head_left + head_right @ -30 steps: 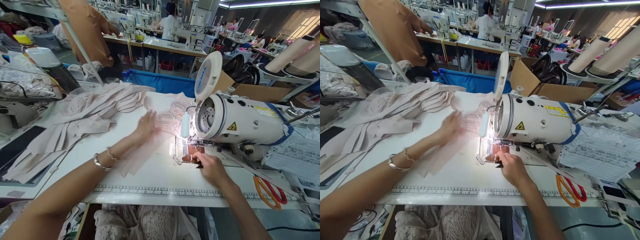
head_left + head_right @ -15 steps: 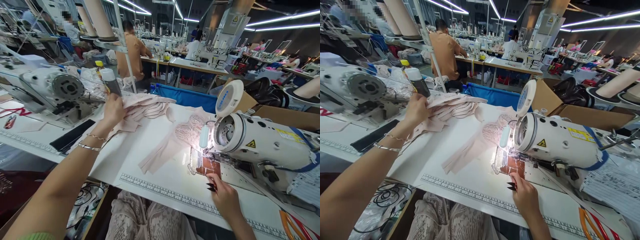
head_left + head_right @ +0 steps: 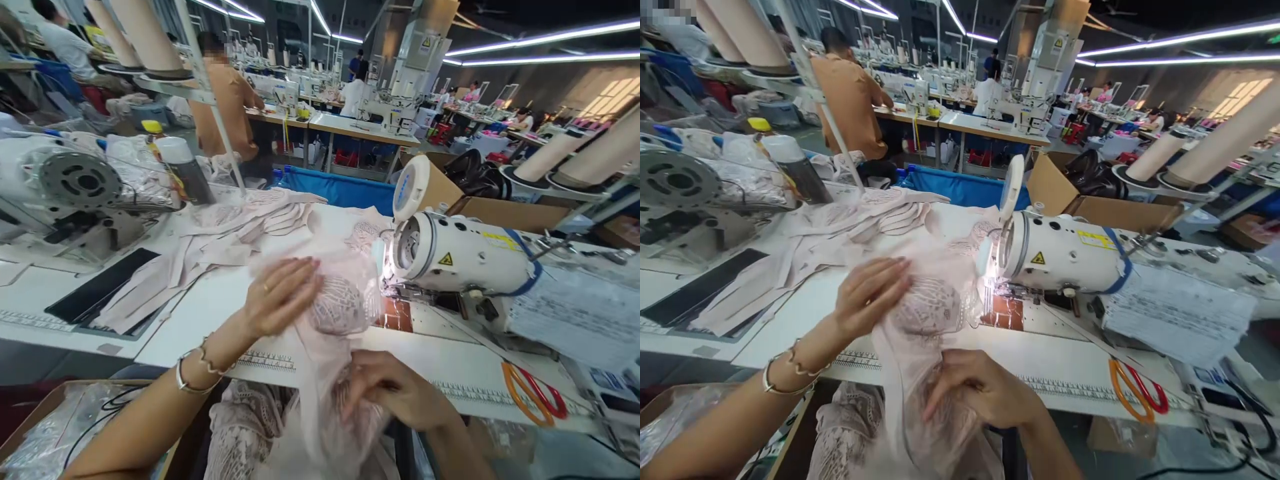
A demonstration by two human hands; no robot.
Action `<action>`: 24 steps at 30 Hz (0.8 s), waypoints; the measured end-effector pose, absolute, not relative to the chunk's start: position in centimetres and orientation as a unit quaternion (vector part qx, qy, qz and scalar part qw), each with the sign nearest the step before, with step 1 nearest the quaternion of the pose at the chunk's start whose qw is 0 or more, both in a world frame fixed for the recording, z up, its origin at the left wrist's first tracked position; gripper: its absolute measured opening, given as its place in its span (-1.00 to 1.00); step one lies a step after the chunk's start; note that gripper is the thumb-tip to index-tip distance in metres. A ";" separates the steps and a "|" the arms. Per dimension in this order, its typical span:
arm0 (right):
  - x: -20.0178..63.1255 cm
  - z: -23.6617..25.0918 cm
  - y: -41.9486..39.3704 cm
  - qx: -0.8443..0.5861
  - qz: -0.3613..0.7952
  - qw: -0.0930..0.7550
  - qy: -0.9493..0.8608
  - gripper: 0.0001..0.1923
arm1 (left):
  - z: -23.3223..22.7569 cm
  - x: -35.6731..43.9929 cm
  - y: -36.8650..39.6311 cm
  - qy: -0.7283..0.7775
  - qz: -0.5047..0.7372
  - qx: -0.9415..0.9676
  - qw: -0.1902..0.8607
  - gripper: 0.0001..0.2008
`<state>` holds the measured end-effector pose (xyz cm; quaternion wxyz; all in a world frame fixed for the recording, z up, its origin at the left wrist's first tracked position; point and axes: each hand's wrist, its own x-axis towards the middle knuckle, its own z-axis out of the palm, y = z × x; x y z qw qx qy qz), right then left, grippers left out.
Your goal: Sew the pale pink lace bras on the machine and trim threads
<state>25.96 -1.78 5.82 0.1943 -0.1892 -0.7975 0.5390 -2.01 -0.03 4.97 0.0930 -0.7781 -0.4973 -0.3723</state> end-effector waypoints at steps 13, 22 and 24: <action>24.3 -1.1 -3.3 -0.510 0.437 0.396 -0.626 -0.60 | -0.5 6.6 -7.6 -0.511 -0.339 -0.526 -0.589 -0.58; 22.9 -3.1 -2.8 -0.551 0.440 0.397 -0.587 -0.48 | -0.6 6.2 -5.0 -0.554 -0.300 -0.530 -0.567 -0.42; 23.4 -2.8 -2.5 -0.527 0.457 0.379 -0.608 -0.47 | -0.7 6.2 -4.3 -0.562 -0.256 -0.579 -0.532 -0.40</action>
